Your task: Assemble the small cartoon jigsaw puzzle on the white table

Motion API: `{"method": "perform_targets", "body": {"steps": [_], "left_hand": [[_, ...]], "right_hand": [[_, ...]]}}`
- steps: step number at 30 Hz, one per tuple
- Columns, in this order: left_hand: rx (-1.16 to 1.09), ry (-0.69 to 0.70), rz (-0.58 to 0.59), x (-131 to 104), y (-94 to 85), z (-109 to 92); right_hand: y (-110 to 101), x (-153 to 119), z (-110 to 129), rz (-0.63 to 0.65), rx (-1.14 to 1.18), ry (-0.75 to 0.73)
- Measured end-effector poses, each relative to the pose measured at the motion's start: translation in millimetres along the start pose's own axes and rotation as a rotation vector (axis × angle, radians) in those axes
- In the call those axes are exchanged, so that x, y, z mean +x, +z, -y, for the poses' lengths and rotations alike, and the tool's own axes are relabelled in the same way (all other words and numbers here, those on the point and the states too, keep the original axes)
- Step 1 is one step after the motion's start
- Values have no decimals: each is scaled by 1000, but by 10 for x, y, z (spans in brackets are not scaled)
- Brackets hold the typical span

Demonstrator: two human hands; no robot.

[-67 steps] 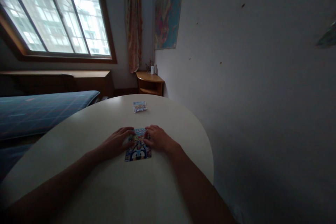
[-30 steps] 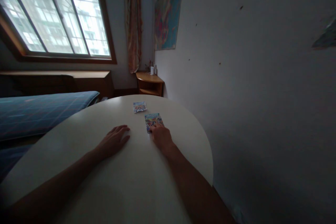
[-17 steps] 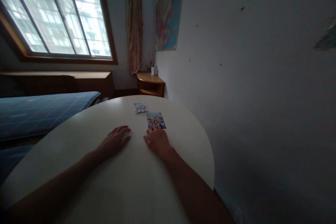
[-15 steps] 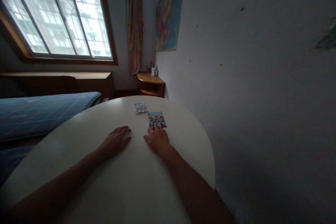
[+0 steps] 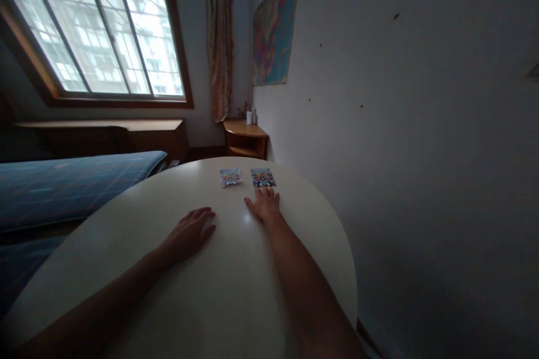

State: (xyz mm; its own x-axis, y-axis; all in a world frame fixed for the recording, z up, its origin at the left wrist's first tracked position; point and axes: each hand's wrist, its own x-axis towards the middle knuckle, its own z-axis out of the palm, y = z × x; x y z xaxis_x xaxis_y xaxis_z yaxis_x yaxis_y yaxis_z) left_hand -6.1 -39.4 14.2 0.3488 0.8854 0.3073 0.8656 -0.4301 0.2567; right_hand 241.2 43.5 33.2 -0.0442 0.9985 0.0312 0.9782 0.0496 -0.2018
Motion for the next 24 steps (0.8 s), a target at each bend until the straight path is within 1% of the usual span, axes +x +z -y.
{"method": "perform_targets", "body": {"steps": [2,4,8,11,15,19,24], "left_hand": [[11,6,-6,2,-1,-7],[12,33,-10,11,5,-9],[-22,128,33,35,34,21],[-46,141,68,47,65,63],[-43,143,80,49,85,98],[-25,139,87,41,69,94],[-13,133,111,35,52,86]], "right_hand": [[25,-31,-22,-19,0,-9],[42,-128,-57,-9,-4,-70],[37,-428,-132,100,1,-253],[17,-628,-140,160,29,-340],[-14,-737,-91,148,56,-348],[-44,-742,-72,130,70,-346],[-33,-706,-111,107,64,-355]]}}
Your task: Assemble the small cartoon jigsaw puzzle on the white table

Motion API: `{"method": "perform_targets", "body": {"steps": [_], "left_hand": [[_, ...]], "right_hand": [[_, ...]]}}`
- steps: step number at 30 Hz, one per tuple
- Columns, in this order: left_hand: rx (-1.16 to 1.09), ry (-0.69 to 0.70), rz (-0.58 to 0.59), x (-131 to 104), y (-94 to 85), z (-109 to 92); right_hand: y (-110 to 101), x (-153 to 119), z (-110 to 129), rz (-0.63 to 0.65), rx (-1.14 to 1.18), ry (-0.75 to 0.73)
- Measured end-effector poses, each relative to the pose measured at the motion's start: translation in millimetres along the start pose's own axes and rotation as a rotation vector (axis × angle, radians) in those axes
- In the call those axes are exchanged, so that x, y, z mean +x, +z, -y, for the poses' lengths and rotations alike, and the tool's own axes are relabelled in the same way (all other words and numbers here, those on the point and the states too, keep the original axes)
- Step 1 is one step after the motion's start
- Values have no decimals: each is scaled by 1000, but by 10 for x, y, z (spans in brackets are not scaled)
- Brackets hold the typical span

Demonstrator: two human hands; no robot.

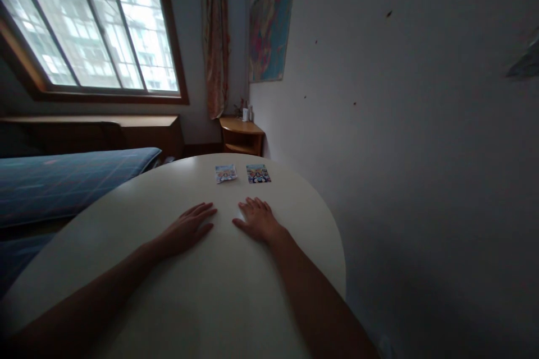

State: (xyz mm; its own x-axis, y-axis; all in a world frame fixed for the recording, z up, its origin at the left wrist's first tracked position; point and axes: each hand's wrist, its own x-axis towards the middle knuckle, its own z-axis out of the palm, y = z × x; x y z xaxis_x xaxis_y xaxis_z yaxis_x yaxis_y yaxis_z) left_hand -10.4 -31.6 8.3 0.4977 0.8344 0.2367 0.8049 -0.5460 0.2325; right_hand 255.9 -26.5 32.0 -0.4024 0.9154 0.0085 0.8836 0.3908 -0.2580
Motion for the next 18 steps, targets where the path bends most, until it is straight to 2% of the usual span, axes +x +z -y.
{"method": "perform_targets", "body": {"steps": [4,7,12,15,18], "left_hand": [[-7,2,-13,-1,16,-2],[-6,-1,-13,-1,6,-26],[19,-34,56,-7,-81,-111],[9,-40,58,-16,-104,-143],[-5,-34,48,-21,-93,-149]], "right_hand": [[-5,179,-161,-30,-38,125],[-51,428,-329,-57,-60,293],[-160,865,-507,-129,-22,546],[-189,1054,-558,-175,-4,575],[-180,1179,-623,-205,0,539]]}}
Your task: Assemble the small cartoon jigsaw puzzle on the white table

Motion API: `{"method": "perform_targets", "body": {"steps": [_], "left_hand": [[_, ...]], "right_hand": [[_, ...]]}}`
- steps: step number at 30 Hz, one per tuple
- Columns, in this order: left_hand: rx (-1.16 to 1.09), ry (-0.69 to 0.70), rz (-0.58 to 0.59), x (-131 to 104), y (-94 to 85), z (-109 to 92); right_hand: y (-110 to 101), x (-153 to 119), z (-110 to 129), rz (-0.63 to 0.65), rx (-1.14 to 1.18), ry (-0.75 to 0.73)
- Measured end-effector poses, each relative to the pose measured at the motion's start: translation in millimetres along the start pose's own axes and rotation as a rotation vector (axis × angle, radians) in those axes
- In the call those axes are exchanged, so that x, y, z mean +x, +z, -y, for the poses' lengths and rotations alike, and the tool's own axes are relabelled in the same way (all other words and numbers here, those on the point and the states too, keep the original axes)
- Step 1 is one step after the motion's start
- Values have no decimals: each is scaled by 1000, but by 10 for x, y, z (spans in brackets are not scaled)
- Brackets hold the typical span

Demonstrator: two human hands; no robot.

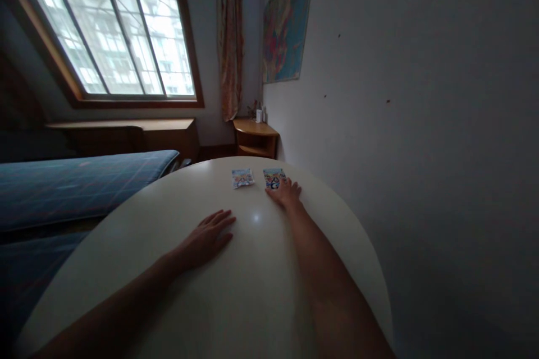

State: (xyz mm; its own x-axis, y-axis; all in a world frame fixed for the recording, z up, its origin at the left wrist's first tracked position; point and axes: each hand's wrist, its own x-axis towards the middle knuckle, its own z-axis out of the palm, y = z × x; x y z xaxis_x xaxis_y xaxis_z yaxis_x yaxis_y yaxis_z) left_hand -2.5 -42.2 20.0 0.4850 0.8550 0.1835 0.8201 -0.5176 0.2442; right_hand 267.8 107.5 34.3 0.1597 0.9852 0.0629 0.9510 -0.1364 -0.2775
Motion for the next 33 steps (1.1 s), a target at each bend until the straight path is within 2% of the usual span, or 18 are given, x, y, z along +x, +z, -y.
{"method": "perform_targets", "body": {"steps": [6,11,14,18,21,24,25,27,28,31,33], "left_hand": [[-20,-6,-1,9,0,-12],[-11,-16,26,7,-47,-36],[-8,-6,13,8,-46,-27],[-10,-11,-61,31,4,-15],[-15,-14,-112,57,27,-31],[-38,-28,-146,74,19,-49],[-47,-37,-150,74,10,-53],[-58,-50,-147,64,-10,-60],[-59,-50,-144,54,-21,-66],[-55,-31,-152,11,-44,-105],[-55,-7,-161,-14,-46,-150]], "right_hand": [[44,113,-53,-33,-28,-113],[-38,-62,-86,8,-90,-243],[-119,-348,-88,53,-122,-281],[-244,-952,26,104,-223,-371],[-340,-1440,206,109,-214,-597],[-422,-1735,381,186,-70,-908],[-441,-1762,420,231,4,-996],[-451,-1707,451,264,61,-1042],[-437,-1637,443,242,63,-1026],[-307,-1379,335,52,140,-870],[-174,-1259,233,2,224,-797]]}}
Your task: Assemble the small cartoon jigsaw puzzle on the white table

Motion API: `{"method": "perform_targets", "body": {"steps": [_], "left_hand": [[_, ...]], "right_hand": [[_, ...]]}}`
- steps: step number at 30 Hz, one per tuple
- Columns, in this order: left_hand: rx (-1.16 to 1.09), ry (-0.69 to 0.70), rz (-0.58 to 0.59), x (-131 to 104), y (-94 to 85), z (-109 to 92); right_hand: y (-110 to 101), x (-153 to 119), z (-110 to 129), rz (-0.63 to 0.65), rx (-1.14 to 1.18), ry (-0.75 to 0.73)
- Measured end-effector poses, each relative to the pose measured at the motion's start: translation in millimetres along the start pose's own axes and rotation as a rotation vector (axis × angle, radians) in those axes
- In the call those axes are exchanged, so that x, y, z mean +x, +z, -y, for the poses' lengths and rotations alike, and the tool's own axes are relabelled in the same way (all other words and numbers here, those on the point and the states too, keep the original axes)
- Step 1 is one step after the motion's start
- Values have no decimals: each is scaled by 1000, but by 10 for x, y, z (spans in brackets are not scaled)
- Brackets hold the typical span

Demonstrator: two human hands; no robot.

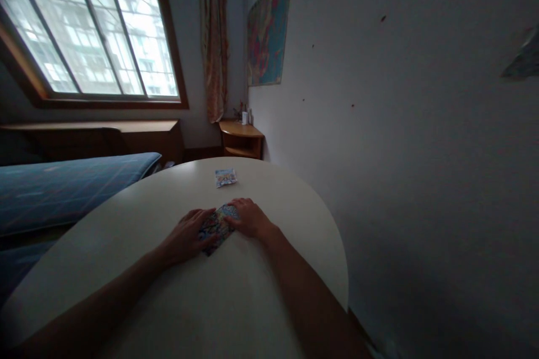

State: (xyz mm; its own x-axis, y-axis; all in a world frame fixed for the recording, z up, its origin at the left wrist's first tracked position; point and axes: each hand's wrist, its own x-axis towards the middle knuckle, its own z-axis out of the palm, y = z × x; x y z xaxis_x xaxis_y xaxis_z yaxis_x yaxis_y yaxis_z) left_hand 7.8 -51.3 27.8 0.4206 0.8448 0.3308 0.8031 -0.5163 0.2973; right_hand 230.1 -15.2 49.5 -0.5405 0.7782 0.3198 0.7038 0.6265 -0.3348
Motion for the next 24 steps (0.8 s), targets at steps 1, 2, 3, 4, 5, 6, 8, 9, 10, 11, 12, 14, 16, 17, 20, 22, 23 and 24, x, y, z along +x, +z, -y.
{"method": "perform_targets", "body": {"steps": [1,2,3,4,5,6,8,9,10,11,12,14,16,17,20,22,23,24], "left_hand": [[-6,10,1,-8,3,-25],[-16,18,6,-13,6,-50],[-30,24,12,-15,8,-72],[-49,31,22,-14,7,-92],[-69,37,34,-12,1,-106],[-87,40,50,-11,-10,-115],[-112,34,94,-14,-44,-122],[-119,26,117,-20,-63,-123],[-117,20,136,-30,-79,-126],[-106,15,148,-43,-92,-134],[-89,9,152,-58,-99,-147],[-48,-12,145,-85,-97,-189],[-29,-49,142,-100,-79,-240],[-35,-65,144,-102,-68,-261],[-90,-93,150,-89,-38,-286],[-141,-101,151,-75,-25,-271],[-162,-107,155,-70,-20,-258],[-179,-113,163,-66,-17,-245]], "right_hand": [[49,-21,-65,-3,17,4],[89,-52,-110,11,22,-2],[116,-90,-134,20,31,-9],[126,-132,-141,24,41,-14],[122,-174,-136,33,50,-17],[104,-213,-122,39,60,-15],[47,-273,-84,57,70,7],[17,-291,-65,62,70,27],[-9,-302,-45,62,67,53],[-29,-306,-26,56,60,86],[-41,-303,-7,46,55,123],[-44,-283,32,21,83,196],[-27,-250,66,-10,181,272],[-15,-232,78,-31,250,311],[9,-187,85,-99,451,422],[6,-170,68,-146,562,496],[-3,-166,55,-165,618,534],[-14,-166,42,-179,674,573]]}}
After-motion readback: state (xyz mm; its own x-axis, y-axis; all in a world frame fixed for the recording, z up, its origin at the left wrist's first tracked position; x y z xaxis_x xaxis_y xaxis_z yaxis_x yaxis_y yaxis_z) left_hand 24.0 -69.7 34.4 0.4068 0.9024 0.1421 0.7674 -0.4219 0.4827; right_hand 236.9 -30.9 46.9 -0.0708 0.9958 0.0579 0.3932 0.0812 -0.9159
